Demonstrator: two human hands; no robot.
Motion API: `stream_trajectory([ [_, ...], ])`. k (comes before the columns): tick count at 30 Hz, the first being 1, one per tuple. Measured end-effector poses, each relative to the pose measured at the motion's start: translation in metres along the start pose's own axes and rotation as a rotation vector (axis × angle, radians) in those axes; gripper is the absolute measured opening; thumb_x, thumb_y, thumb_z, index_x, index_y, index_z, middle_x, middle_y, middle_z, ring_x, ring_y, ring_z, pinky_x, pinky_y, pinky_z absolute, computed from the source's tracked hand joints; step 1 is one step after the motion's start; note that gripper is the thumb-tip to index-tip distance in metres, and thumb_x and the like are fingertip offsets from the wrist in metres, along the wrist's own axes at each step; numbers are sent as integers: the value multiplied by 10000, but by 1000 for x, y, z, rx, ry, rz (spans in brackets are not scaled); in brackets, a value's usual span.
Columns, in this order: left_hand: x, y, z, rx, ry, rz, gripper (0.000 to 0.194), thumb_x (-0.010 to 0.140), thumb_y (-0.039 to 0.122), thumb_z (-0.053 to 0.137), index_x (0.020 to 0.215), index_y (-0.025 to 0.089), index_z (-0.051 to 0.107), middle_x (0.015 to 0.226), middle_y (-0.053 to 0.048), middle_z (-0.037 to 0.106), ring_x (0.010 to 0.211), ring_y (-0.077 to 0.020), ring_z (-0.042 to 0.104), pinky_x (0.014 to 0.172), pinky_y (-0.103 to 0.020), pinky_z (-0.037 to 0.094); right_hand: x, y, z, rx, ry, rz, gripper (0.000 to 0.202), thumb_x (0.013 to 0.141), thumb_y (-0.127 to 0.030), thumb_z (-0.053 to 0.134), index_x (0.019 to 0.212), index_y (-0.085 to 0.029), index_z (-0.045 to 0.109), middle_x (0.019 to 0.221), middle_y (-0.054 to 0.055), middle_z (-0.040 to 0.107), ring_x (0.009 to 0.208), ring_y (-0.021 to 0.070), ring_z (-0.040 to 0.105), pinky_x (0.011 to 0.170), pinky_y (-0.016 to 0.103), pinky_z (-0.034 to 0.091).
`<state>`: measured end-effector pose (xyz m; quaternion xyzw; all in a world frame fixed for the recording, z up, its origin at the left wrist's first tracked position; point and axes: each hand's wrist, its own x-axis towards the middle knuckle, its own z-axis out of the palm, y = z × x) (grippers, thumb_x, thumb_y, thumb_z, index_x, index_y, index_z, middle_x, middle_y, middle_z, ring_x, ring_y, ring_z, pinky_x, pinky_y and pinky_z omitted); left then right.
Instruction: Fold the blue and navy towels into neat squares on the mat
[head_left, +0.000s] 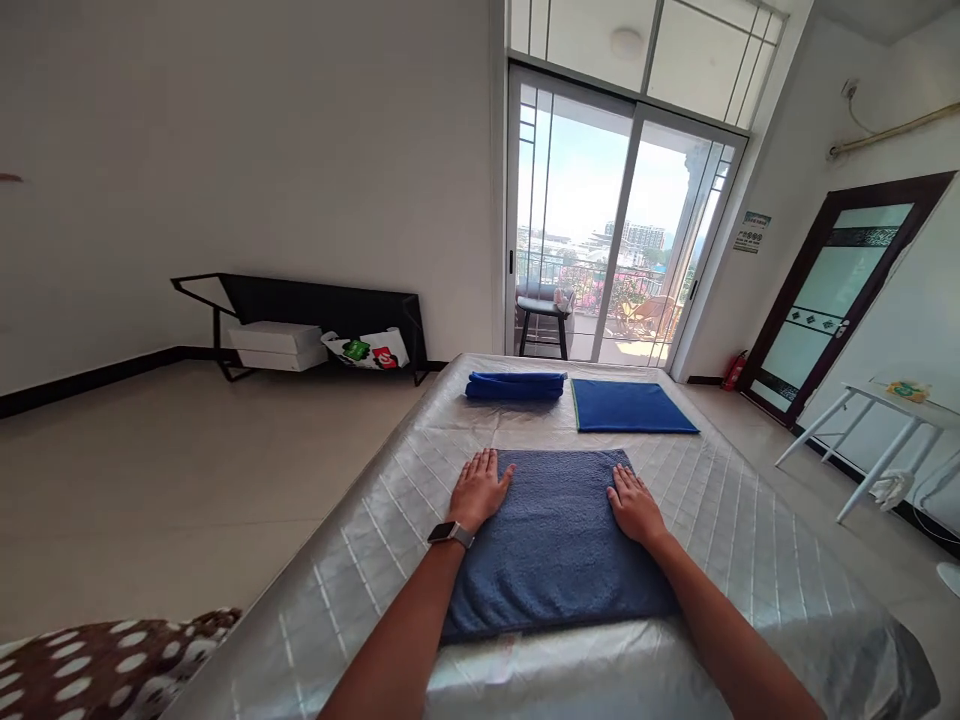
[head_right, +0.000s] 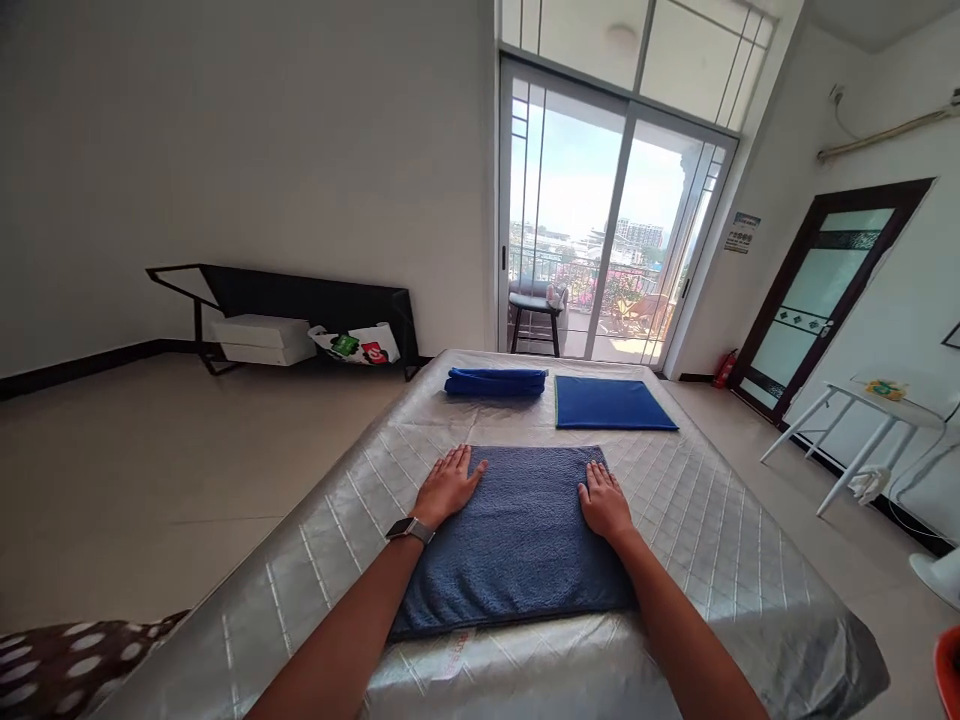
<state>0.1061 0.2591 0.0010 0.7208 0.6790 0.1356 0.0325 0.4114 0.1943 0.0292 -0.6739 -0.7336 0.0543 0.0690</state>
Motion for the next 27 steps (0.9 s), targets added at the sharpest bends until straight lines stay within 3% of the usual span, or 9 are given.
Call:
stream_trajectory([
  [3, -5, 9, -3, 25, 131, 63, 654, 1007, 492, 274, 1454, 59, 474, 1530, -208, 459, 1446, -311, 395, 1206, -484, 288, -2, -3, 0, 38, 12, 5, 605, 1023, -334, 246, 1555, -55, 313, 1626, 120, 286, 1520, 194, 214, 1236, 373, 176],
  [6, -19, 45, 1, -16, 215, 203, 612, 1024, 497, 250, 1421, 121, 528, 1484, -165, 534, 1418, -281, 441, 1180, -455, 353, -2, -3, -1, 63, 2, 8, 606, 1022, -334, 248, 1554, -49, 311, 1626, 119, 290, 1520, 188, 213, 1237, 359, 160],
  [10, -48, 106, 21, -48, 176, 507, 598, 1031, 530, 261, 1456, 179, 491, 1525, -111, 499, 1442, -242, 409, 1188, -436, 354, -1, -3, 0, 74, 8, 13, 607, 1021, -338, 259, 1554, -51, 311, 1619, 123, 305, 1521, 189, 208, 1235, 365, 162],
  [13, -62, 124, 35, -35, 63, 591, 668, 1015, 590, 251, 1485, 160, 454, 1564, -120, 440, 1468, -245, 363, 1205, -444, 324, -1, -3, 2, 70, 13, 12, 610, 1021, -341, 263, 1556, -51, 307, 1615, 125, 315, 1521, 191, 210, 1233, 362, 163],
  [17, -62, 113, 40, -38, -27, 519, 712, 1009, 613, 218, 1528, 156, 388, 1603, -111, 371, 1499, -248, 297, 1231, -450, 263, 0, -3, 3, 66, 11, 9, 613, 1023, -347, 254, 1559, -53, 303, 1616, 116, 315, 1522, 188, 208, 1235, 352, 147],
  [22, -53, 93, 25, -16, -95, 384, 732, 1004, 614, 225, 1543, 136, 355, 1622, -114, 319, 1515, -251, 253, 1245, -441, 204, 0, -3, 1, 75, -6, 16, 617, 1024, -357, 246, 1563, -62, 298, 1626, 105, 292, 1524, 181, 197, 1235, 347, 133],
  [24, -52, 73, 17, 16, -109, 308, 741, 1002, 604, 233, 1545, 110, 341, 1625, -128, 303, 1516, -253, 247, 1244, -438, 198, -1, -3, -1, 83, -14, 13, 619, 1026, -356, 236, 1565, -57, 287, 1631, 107, 279, 1527, 181, 185, 1235, 347, 130],
  [27, -60, 23, 9, 86, -95, 172, 767, 998, 590, 238, 1541, 55, 325, 1621, -164, 295, 1513, -265, 255, 1237, -439, 219, -1, -2, -1, 94, -22, 12, 617, 1026, -352, 231, 1563, -54, 289, 1632, 111, 278, 1528, 187, 183, 1232, 354, 141],
])
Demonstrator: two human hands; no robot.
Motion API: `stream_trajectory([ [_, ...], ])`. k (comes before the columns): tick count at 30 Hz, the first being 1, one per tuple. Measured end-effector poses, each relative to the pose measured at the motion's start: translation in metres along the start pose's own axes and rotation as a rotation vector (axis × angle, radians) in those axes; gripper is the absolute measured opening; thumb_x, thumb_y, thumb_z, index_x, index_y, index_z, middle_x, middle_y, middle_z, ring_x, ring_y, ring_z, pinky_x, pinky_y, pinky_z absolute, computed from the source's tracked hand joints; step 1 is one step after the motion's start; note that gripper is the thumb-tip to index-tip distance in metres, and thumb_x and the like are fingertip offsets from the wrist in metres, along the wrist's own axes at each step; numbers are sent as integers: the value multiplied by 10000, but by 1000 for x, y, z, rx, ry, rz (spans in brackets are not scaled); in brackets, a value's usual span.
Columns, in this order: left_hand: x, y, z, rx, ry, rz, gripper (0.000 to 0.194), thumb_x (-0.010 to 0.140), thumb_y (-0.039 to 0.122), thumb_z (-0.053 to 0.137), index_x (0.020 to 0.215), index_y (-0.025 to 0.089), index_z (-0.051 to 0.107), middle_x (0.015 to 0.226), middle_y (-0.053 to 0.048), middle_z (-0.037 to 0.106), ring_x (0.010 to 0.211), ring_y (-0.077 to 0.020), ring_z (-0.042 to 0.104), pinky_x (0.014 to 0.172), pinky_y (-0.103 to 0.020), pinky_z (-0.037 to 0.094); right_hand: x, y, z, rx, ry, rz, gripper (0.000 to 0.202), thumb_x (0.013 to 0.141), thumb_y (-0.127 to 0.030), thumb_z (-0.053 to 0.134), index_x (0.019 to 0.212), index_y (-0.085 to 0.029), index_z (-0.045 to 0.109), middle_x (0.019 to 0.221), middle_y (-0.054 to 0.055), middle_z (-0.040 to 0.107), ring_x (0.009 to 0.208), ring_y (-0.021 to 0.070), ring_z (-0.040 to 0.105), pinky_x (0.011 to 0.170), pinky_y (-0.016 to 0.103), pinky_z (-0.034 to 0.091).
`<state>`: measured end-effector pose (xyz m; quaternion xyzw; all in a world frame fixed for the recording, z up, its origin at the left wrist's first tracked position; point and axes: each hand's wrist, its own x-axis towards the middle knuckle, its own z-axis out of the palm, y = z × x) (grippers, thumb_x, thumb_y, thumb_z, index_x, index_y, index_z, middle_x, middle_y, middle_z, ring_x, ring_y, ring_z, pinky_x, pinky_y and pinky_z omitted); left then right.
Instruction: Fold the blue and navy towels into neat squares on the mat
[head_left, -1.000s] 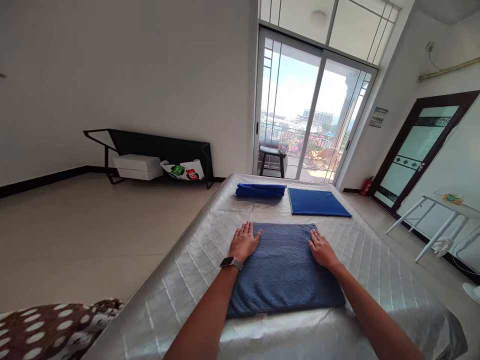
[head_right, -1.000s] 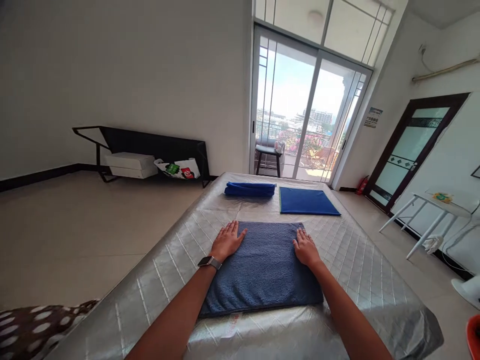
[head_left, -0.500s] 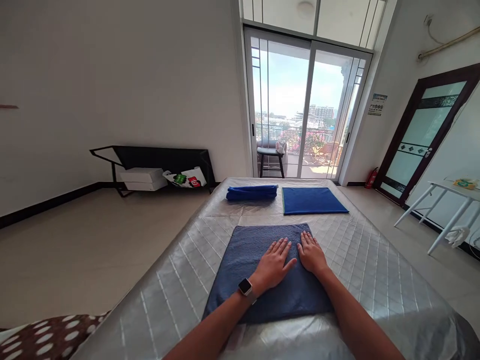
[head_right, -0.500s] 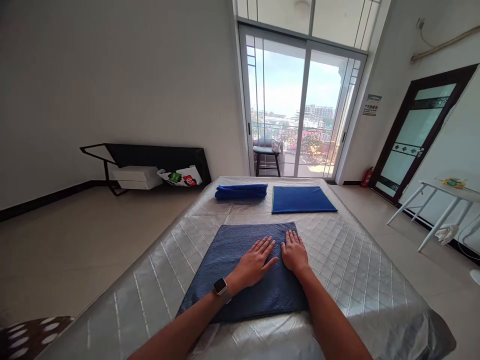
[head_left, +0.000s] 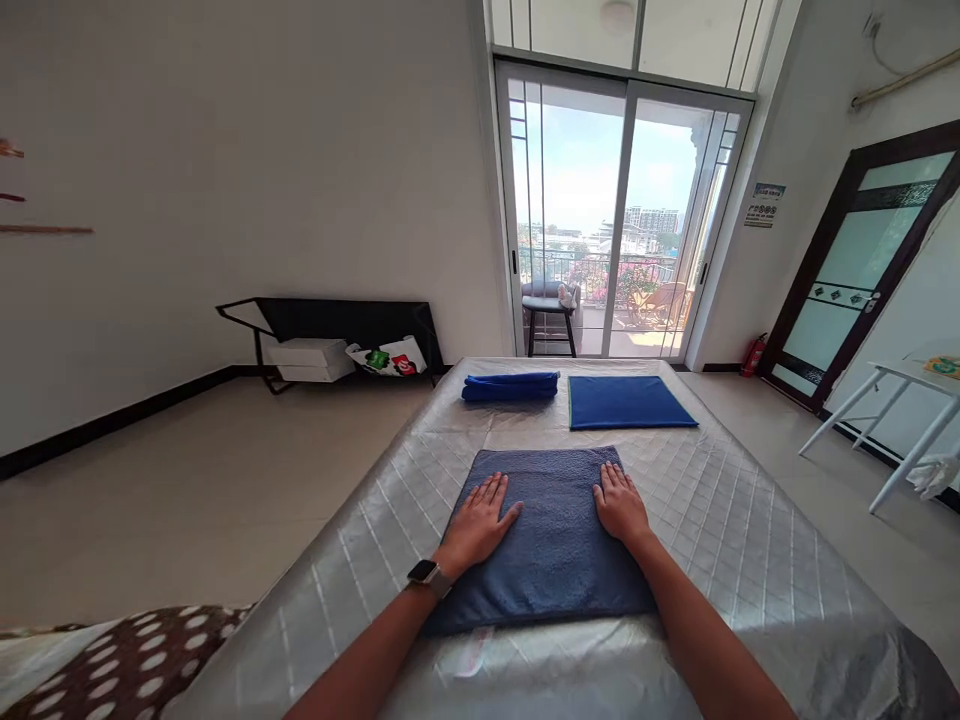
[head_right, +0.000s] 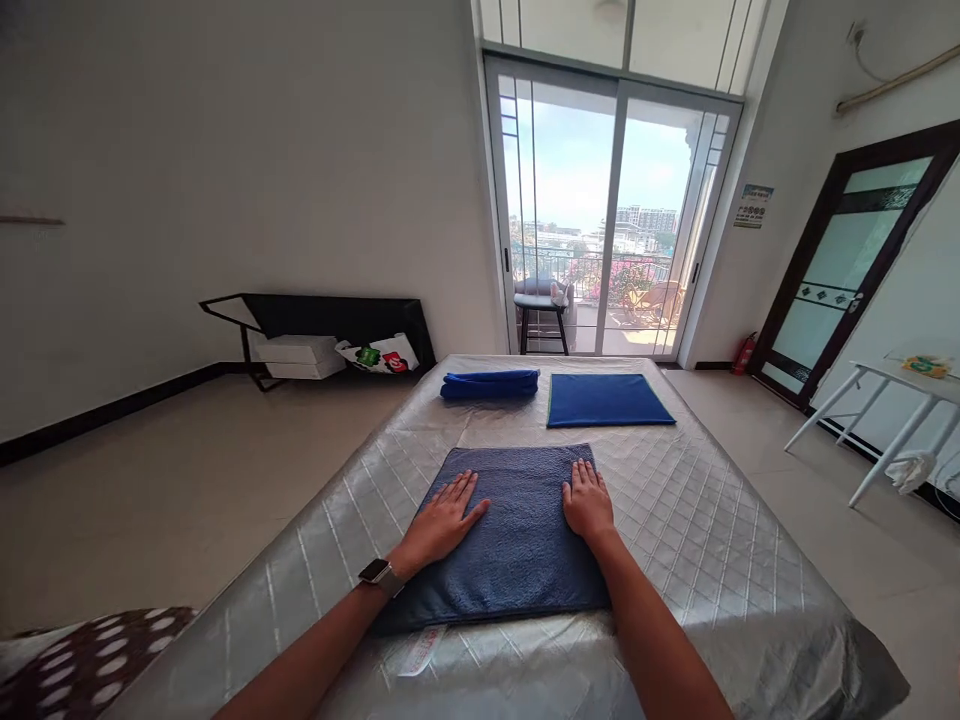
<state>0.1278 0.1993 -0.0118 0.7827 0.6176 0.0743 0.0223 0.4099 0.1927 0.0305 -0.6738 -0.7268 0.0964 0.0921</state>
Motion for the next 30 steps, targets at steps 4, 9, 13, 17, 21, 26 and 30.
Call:
stream_trajectory([
  [4, -31, -57, 4, 71, 78, -91, 765, 994, 587, 214, 1512, 49, 379, 1576, -200, 384, 1485, -290, 323, 1218, -477, 261, 1, 0, 0, -10, 10, -2, 612, 1025, -350, 233, 1562, -61, 295, 1625, 119, 298, 1522, 182, 203, 1225, 351, 155],
  [9, -45, -60, -3, 95, 81, -115, 713, 1007, 541, 193, 1504, 73, 401, 1575, -191, 392, 1492, -277, 310, 1214, -462, 267, -7, -8, -9, -64, 65, 23, 591, 1024, -319, 234, 1557, -81, 320, 1615, 135, 308, 1524, 211, 201, 1230, 423, 119],
  [13, -42, -53, -5, 95, 69, -91, 707, 1013, 511, 205, 1497, 32, 397, 1579, -211, 366, 1486, -277, 320, 1216, -457, 269, -36, -13, -11, -82, 87, 45, 571, 1009, -278, 284, 1535, -72, 371, 1600, 156, 330, 1515, 242, 232, 1227, 451, 140],
  [17, -38, -63, 6, 79, 107, -59, 685, 1014, 505, 232, 1480, 44, 432, 1558, -210, 400, 1469, -279, 355, 1211, -467, 285, -77, -9, 7, -117, 111, 8, 556, 1017, -287, 292, 1536, -110, 380, 1598, 139, 340, 1514, 219, 236, 1221, 445, 192],
  [21, -39, -71, 6, 78, 118, -87, 684, 1019, 503, 217, 1491, 51, 418, 1569, -185, 391, 1477, -266, 337, 1223, -448, 270, -98, -4, 19, -79, 70, -7, 569, 1022, -318, 287, 1549, -114, 348, 1606, 134, 321, 1510, 216, 245, 1214, 433, 230],
  [26, -39, -26, -14, 84, 196, -86, 745, 1017, 555, 197, 1504, 24, 386, 1571, -199, 383, 1485, -285, 319, 1229, -456, 275, -96, -9, 19, -24, 40, 25, 598, 1015, -325, 268, 1551, -64, 323, 1611, 141, 276, 1521, 233, 206, 1230, 445, 187],
  [30, -31, 73, -2, 11, 213, 148, 688, 1023, 556, 222, 1546, 127, 344, 1566, -155, 418, 1482, -273, 329, 1203, -481, 338, -93, -7, 26, 13, 63, 16, 601, 1006, -320, 278, 1547, -65, 334, 1610, 138, 282, 1525, 239, 190, 1232, 449, 181],
])
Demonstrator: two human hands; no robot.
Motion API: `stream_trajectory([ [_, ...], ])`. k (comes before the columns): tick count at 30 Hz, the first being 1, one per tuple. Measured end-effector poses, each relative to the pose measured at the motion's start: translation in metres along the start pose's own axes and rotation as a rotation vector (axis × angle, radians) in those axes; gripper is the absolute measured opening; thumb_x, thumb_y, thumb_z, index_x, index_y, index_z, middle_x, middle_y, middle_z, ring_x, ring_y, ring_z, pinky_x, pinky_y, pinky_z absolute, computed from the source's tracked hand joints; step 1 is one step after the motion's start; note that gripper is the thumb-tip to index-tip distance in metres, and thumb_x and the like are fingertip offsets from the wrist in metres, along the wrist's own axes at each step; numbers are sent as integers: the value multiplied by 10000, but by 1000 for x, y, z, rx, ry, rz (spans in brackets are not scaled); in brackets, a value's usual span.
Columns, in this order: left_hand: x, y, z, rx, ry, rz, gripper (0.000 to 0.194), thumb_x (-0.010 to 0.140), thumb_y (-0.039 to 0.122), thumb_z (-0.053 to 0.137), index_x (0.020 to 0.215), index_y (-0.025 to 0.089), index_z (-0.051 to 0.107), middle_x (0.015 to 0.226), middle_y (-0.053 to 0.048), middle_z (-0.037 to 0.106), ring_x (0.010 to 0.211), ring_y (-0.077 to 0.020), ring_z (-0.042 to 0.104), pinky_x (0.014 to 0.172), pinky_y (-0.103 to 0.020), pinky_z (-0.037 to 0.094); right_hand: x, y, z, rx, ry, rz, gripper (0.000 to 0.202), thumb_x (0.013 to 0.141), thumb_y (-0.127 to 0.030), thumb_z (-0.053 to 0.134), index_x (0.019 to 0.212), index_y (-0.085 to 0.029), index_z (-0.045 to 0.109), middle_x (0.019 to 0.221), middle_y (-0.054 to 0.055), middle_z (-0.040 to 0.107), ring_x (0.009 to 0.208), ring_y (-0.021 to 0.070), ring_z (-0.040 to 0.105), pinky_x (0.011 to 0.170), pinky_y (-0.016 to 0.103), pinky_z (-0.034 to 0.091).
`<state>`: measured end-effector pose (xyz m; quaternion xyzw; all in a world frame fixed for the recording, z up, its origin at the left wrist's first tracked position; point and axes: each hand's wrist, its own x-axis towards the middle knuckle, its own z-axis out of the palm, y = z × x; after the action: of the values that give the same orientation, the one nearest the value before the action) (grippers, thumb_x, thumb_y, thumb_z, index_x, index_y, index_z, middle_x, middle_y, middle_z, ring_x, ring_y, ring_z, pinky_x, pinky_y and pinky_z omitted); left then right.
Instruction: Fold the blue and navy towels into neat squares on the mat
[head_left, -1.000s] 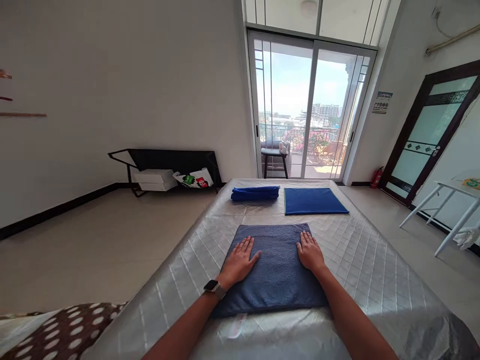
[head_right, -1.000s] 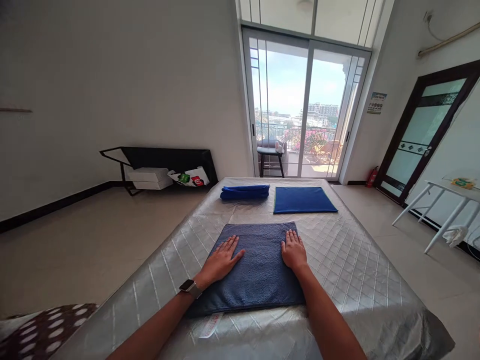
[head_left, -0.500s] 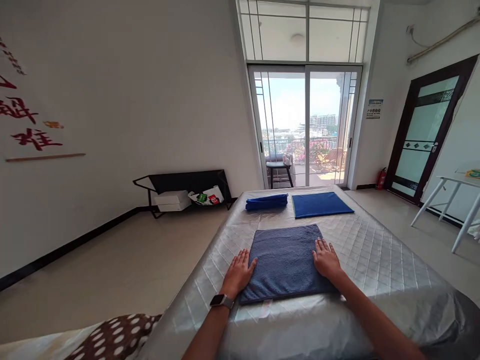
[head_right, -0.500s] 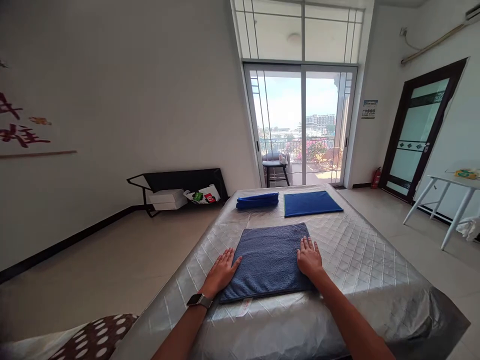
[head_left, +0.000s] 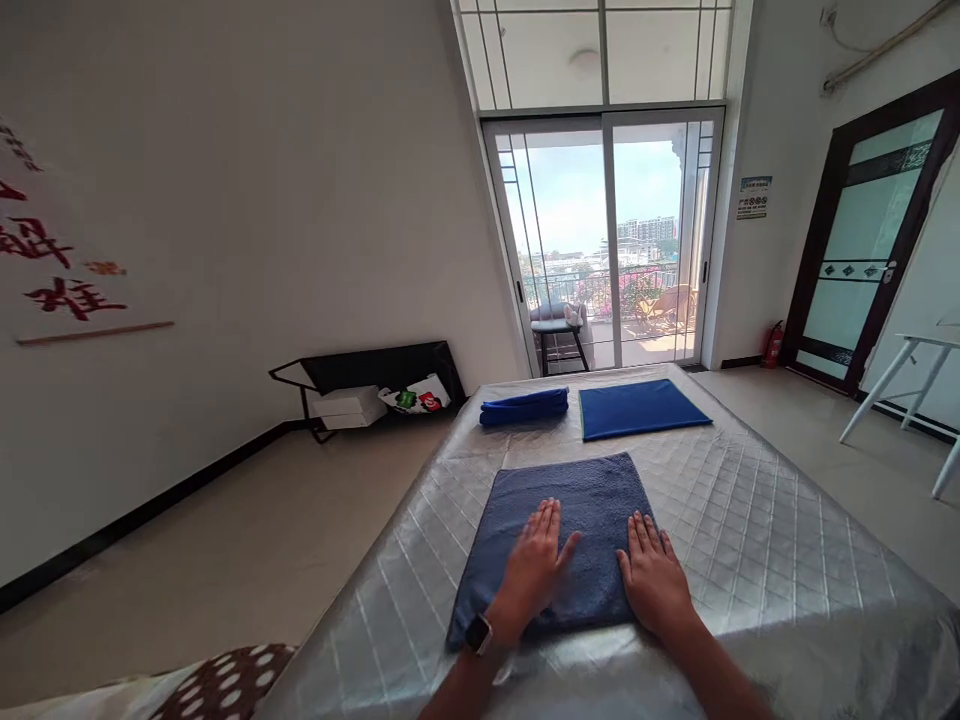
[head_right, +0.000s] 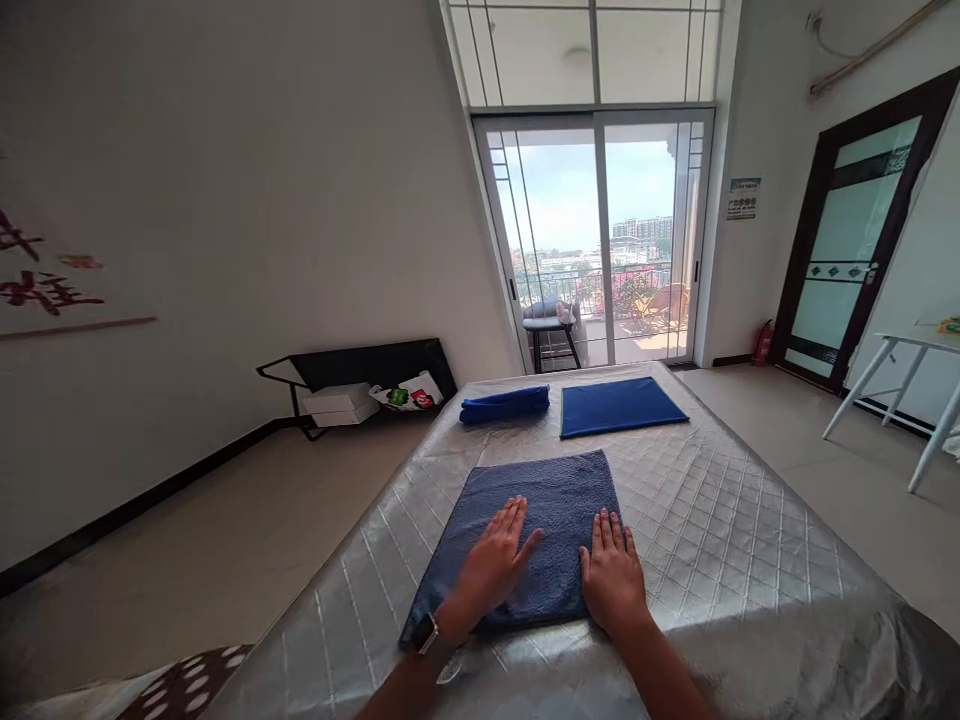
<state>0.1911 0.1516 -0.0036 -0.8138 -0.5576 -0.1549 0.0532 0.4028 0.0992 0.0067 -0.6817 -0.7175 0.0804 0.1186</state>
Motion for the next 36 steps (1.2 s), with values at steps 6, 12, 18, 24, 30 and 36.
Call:
stream_trajectory([
  [6, 11, 86, 33, -97, -61, 343, 597, 1055, 437, 199, 1591, 174, 212, 1587, -143, 382, 1495, -244, 300, 1196, -493, 343, 1, 7, 12, -5, -21, -36, 615, 964, -218, 323, 1576, -170, 286, 1628, 74, 247, 1527, 234, 178, 1234, 451, 181],
  [12, -23, 19, 23, -38, -128, 184, 617, 1049, 491, 211, 1594, 205, 176, 1636, -83, 274, 1514, -221, 244, 1227, -450, 300, 1, 3, 11, 25, -9, -14, 605, 1001, -344, 287, 1561, -119, 324, 1621, 101, 253, 1520, 253, 209, 1231, 464, 192],
  [18, -100, -98, 10, 44, -192, -180, 681, 1022, 552, 236, 1583, 175, 151, 1629, -91, 259, 1505, -257, 262, 1210, -482, 327, 0, 3, 7, 0, -29, 5, 609, 1002, -350, 268, 1558, -109, 328, 1622, 86, 244, 1526, 239, 178, 1232, 471, 198],
  [24, -132, -112, 30, 20, -21, -237, 688, 1005, 531, 319, 1580, 219, 106, 1633, -61, 259, 1494, -257, 300, 1210, -480, 331, 2, 19, 16, -133, -47, -58, 602, 995, -365, 278, 1547, -143, 371, 1617, 67, 254, 1515, 235, 208, 1227, 456, 232],
  [30, -111, -76, -1, -29, 120, -315, 620, 1024, 472, 324, 1554, 150, 311, 1583, -118, 390, 1461, -266, 373, 1187, -474, 378, 2, 27, 1, -219, -41, -109, 588, 1003, -313, 245, 1529, -99, 395, 1618, 104, 270, 1515, 240, 203, 1226, 482, 230],
  [36, -104, -63, -24, -19, 207, -235, 547, 1015, 438, 361, 1453, 147, 510, 1487, -128, 536, 1377, -267, 500, 1142, -468, 442, -24, 20, -23, -243, -111, -61, 592, 1011, -321, 245, 1548, -93, 342, 1620, 105, 276, 1515, 222, 207, 1230, 454, 220],
])
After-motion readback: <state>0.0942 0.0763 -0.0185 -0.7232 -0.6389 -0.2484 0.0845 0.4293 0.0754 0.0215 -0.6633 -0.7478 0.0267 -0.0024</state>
